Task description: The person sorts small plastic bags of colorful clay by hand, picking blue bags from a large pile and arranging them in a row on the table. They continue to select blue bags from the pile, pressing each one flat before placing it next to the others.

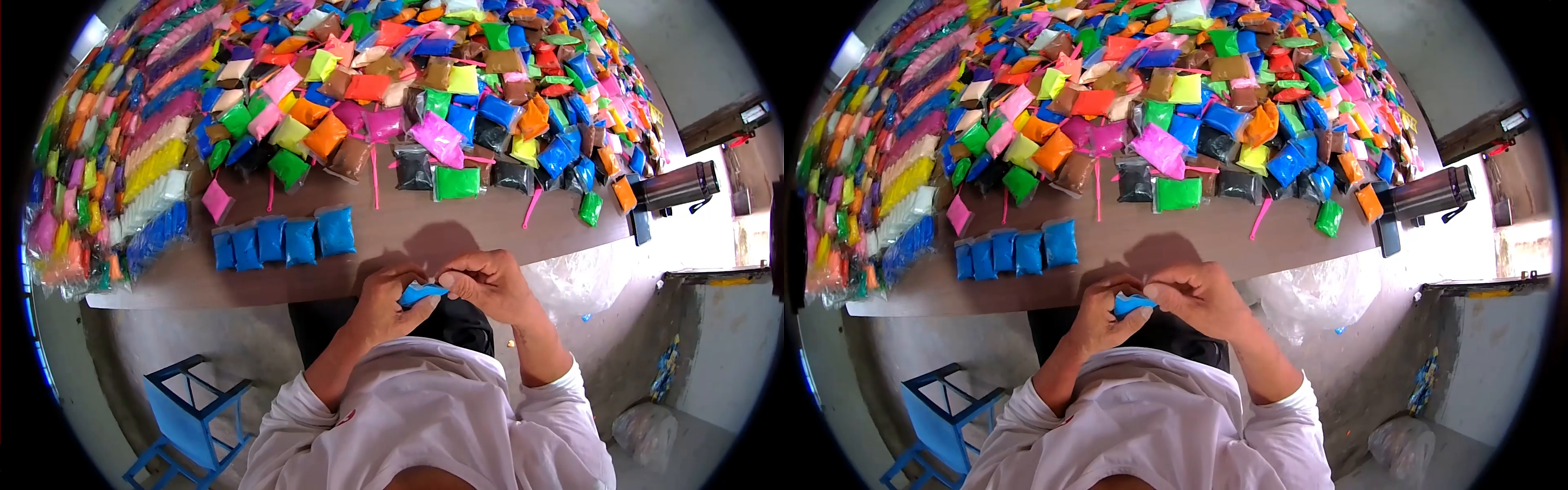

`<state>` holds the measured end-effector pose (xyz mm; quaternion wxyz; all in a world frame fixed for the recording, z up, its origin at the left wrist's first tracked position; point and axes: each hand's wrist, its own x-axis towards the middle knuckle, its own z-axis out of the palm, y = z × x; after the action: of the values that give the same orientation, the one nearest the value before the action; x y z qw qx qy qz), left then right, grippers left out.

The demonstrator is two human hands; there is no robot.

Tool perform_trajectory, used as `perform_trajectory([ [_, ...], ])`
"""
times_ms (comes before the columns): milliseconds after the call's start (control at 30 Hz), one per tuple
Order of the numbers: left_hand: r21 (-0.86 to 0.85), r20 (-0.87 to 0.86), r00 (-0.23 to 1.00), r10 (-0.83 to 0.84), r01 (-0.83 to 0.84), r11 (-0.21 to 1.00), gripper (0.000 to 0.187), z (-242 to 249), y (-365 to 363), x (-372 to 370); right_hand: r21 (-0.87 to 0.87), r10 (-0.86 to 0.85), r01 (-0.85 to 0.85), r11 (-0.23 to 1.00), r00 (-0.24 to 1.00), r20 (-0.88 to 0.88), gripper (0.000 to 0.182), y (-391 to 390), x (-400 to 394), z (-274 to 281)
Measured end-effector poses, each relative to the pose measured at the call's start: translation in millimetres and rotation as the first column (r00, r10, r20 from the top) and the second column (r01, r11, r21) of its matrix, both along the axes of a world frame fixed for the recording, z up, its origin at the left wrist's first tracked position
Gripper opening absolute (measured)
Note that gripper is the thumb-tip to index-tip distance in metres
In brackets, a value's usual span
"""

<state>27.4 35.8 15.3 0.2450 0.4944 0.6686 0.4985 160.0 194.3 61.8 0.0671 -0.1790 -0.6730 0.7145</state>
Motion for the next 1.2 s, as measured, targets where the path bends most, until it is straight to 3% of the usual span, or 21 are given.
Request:
perform_trajectory([
  [67,-0.005,-0.038,0.999,0.001,-0.001,1.0,0.017,-0.5,2.6,2.0,0.038,-0.001,0.001,0.999,1.0,0.018,0.018,8.5,3.2,1.3],
  [133,0.024,0.042,0.999,0.02,-0.021,0.999,0.02,-3.3,0.5,1.7,0.341,-0.186,0.186,0.922,0.982,-0.034,0.015,19.5,6.7,-2.5],
  [167,0.025,0.085,0.996,0.003,-0.005,1.0,0.021,-2.8,0.9,1.3,0.347,-0.196,0.194,0.917,0.98,-0.031,0.015,29.2,8.1,-1.5],
  [233,0.036,0.087,0.996,-0.006,0.003,0.999,0.022,-5.0,1.5,0.7,0.762,-0.458,0.388,0.519,0.879,-0.135,0.02,58.7,11.6,2.2],
  [267,0.04,0.086,0.996,-0.005,0.001,0.999,0.023,-5.5,1.8,0.5,0.763,-0.462,0.391,0.515,0.876,-0.137,0.02,72.6,16.5,1.6],
  [333,0.032,0.093,0.996,-0.012,0.009,0.999,0.024,-3.4,2.3,0.0,0.947,-0.466,0.147,0.285,0.885,0.003,0.036,95.6,27.6,-5.6],
  [367,0.02,0.102,0.995,-0.015,0.013,1.0,0.026,-2.2,1.8,0.0,0.947,-0.466,0.147,0.285,0.885,0.003,0.036,98.0,31.4,-13.0],
  [433,0.023,0.091,0.996,-0.014,0.012,1.0,0.025,0.1,2.7,-0.8,0.984,-0.366,0.059,0.167,0.931,0.006,0.046,94.9,36.9,-25.6],
  [600,0.044,0.092,0.996,-0.001,-0.003,0.999,0.025,1.1,3.2,0.1,0.987,-0.388,0.036,0.154,0.921,0.027,0.053,64.6,53.7,-34.1],
  [800,0.032,0.104,0.994,-0.022,0.019,0.999,0.026,0.9,3.3,-1.2,0.939,-0.287,0.017,0.342,0.954,0.087,0.064,43.3,67.4,-19.4],
  [1000,0.069,0.143,0.989,-0.032,0.022,0.997,0.025,-2.4,1.0,-1.4,0.981,-0.241,-0.055,0.187,0.965,0.1,0.063,64.1,79.5,-36.4],
  [1067,0.057,0.131,0.989,-0.07,0.063,0.996,0.026,-4.7,1.0,-3.3,0.991,-0.159,-0.05,0.126,0.985,0.07,0.054,65.1,87.2,-39.6],
  [1100,0.054,0.131,0.989,-0.061,0.054,0.997,0.026,-4.3,0.6,-3.3,0.993,-0.09,0.012,0.114,0.996,-0.001,0.041,61.1,83.5,-33.5],
  [1133,0.037,0.125,0.99,-0.062,0.058,0.998,0.027,-3.7,-0.4,-2.9,0.993,-0.087,0.009,0.12,0.996,0.001,0.041,55.4,82.2,-35.0],
  [1200,0.025,0.117,0.991,-0.064,0.061,0.998,0.027,-4.2,1.6,-4.4,0.888,-0.163,0.214,0.407,0.974,-0.161,0.024,44.3,81.9,-38.1],
])
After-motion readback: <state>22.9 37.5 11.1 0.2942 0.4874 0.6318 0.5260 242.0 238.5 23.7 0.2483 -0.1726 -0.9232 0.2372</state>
